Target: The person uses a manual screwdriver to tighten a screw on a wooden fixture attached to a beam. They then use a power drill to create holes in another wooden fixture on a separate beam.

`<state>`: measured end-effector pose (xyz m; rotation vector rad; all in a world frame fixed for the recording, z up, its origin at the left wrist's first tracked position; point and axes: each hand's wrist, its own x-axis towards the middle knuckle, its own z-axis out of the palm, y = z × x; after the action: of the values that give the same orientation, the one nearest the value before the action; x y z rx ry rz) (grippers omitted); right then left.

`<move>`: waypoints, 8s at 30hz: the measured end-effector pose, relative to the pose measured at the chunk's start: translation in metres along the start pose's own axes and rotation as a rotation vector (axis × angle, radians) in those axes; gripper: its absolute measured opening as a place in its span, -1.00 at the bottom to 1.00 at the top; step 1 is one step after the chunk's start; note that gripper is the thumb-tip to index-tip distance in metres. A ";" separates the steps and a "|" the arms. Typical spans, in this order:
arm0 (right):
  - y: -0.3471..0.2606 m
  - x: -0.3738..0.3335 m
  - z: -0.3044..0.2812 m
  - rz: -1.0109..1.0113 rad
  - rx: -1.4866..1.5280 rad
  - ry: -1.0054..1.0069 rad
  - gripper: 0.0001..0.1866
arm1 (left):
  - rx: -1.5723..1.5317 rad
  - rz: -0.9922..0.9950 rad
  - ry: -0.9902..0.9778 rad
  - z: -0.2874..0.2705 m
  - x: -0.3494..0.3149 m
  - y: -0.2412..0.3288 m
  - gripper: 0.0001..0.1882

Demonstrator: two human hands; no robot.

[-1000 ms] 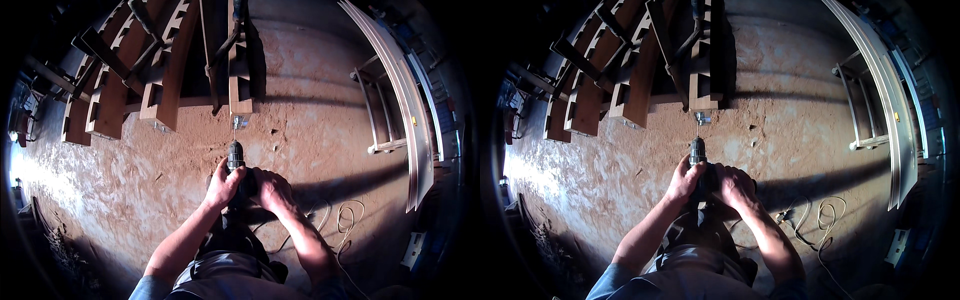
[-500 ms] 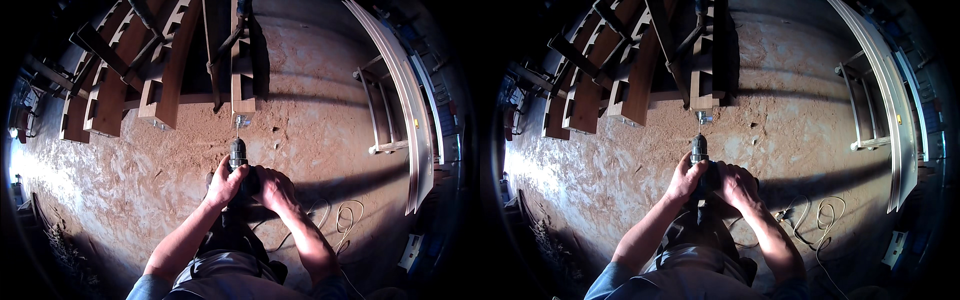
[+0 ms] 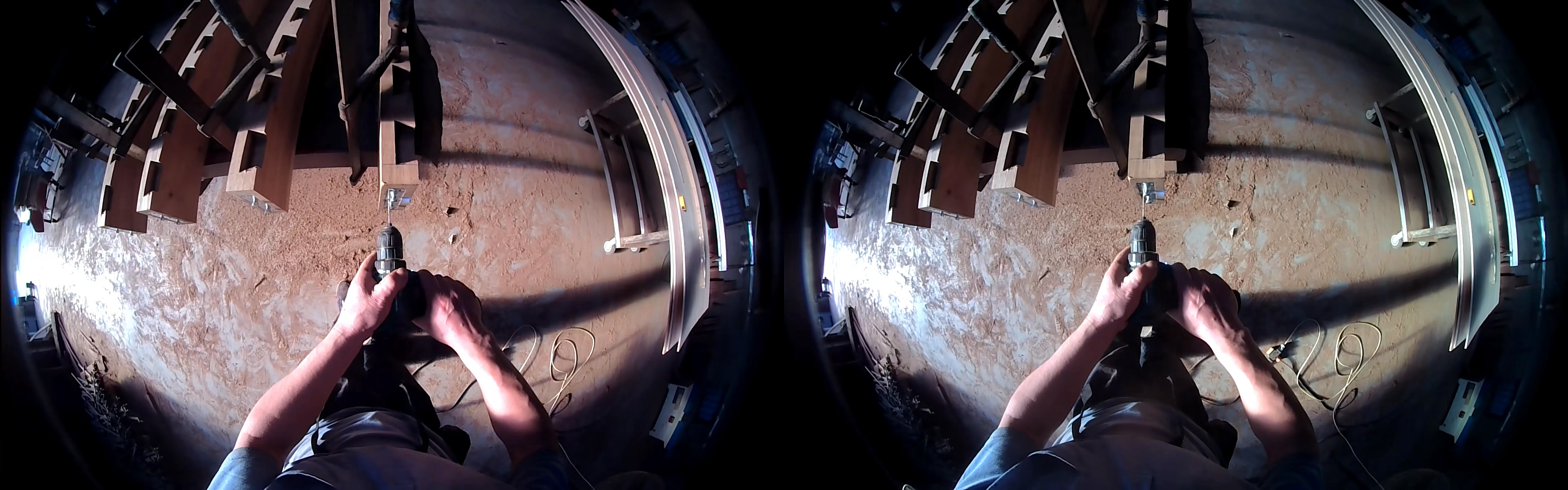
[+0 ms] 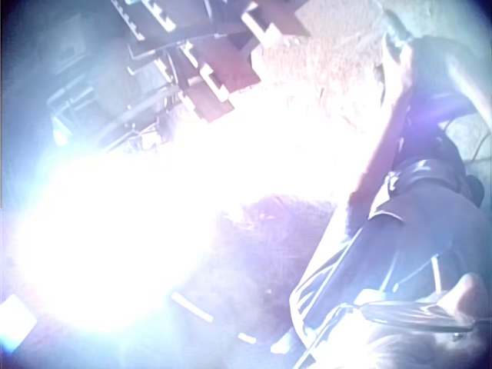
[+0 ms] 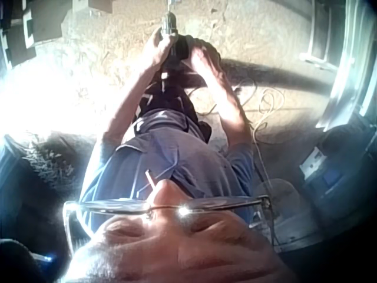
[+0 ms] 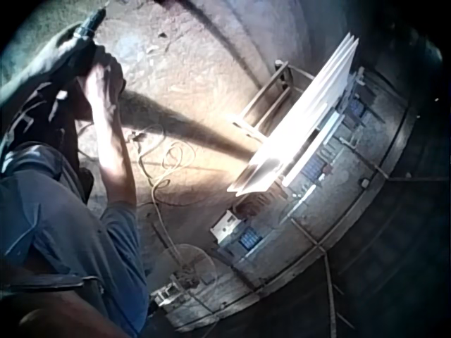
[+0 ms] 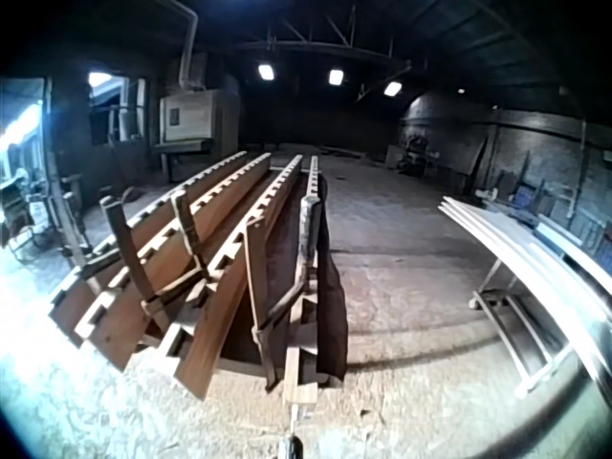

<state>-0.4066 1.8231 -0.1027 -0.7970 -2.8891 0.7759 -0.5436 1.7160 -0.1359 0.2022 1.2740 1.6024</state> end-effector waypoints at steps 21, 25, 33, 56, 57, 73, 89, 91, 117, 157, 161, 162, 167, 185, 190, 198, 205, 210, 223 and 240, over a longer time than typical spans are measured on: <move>0.006 0.010 0.007 0.025 -0.033 -0.019 -0.68 | 0.086 0.003 0.069 0.006 0.004 0.007 -0.08; 0.008 0.014 0.005 0.025 -0.019 -0.020 -0.69 | 0.066 0.014 0.061 0.005 0.010 0.004 -0.10; 0.008 0.023 0.003 0.048 -0.021 -0.062 -0.63 | 0.109 0.011 0.047 0.003 0.019 0.010 -0.18; 0.009 -0.010 0.012 0.055 -0.019 -0.132 -0.49 | 0.176 0.048 0.054 -0.007 -0.008 -0.027 -0.01; 0.009 -0.014 0.010 0.069 0.000 -0.119 -0.48 | 0.150 0.050 0.051 -0.001 -0.012 -0.024 -0.02; 0.012 -0.006 -0.004 0.030 -0.031 -0.065 -0.39 | 0.087 0.054 0.070 0.017 -0.004 -0.007 -0.15; 0.013 0.000 -0.009 0.034 -0.025 -0.065 -0.48 | 0.077 0.023 0.057 0.016 0.000 -0.006 -0.10; 0.013 0.000 -0.010 0.038 -0.020 -0.068 -0.49 | 0.061 0.032 0.062 0.016 0.001 -0.010 -0.07; 0.016 0.000 -0.008 0.031 -0.028 -0.086 -0.44 | 0.125 0.021 0.055 0.014 0.001 -0.006 -0.11; 0.027 0.009 0.004 -0.075 -0.004 0.061 -0.66 | 0.141 0.026 0.073 0.015 0.013 -0.004 -0.13; 0.028 0.011 0.002 -0.076 -0.022 0.069 -0.66 | 0.188 0.019 0.112 0.024 0.012 0.005 -0.30; 0.027 0.012 0.002 -0.075 -0.023 0.068 -0.66 | 0.188 0.026 0.112 0.024 0.013 0.005 -0.29; 0.025 0.015 -0.003 -0.055 -0.010 0.063 -0.64 | 0.136 0.031 0.050 0.015 0.020 0.001 -0.13; 0.027 0.022 0.001 0.022 0.047 0.015 -0.59 | 0.228 0.019 0.127 0.019 0.028 0.009 -0.26; 0.028 0.015 0.001 0.010 0.008 -0.017 -0.57 | 0.151 0.061 0.069 0.016 0.016 -0.006 -0.06; 0.028 -0.013 0.027 -0.013 0.035 -0.055 -0.55 | 0.102 -0.018 0.098 0.003 -0.006 -0.038 -0.03; 0.023 0.001 0.032 -0.016 0.013 -0.064 -0.54 | 0.121 0.000 0.146 -0.008 0.006 -0.037 -0.01; 0.025 0.007 0.033 0.061 0.012 -0.127 -0.49 | 0.090 -0.031 0.090 -0.010 0.013 -0.035 -0.03; 0.028 0.010 0.040 0.004 -0.009 -0.043 -0.55 | 0.032 -0.015 0.107 -0.008 0.018 -0.036 -0.22; 0.034 0.011 0.049 0.019 -0.019 -0.045 -0.62 | 0.128 -0.011 0.095 -0.009 0.023 -0.032 -0.13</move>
<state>-0.4087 1.8311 -0.1625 -0.8204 -2.9372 0.7788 -0.5410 1.7246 -0.1750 0.2000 1.4506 1.5374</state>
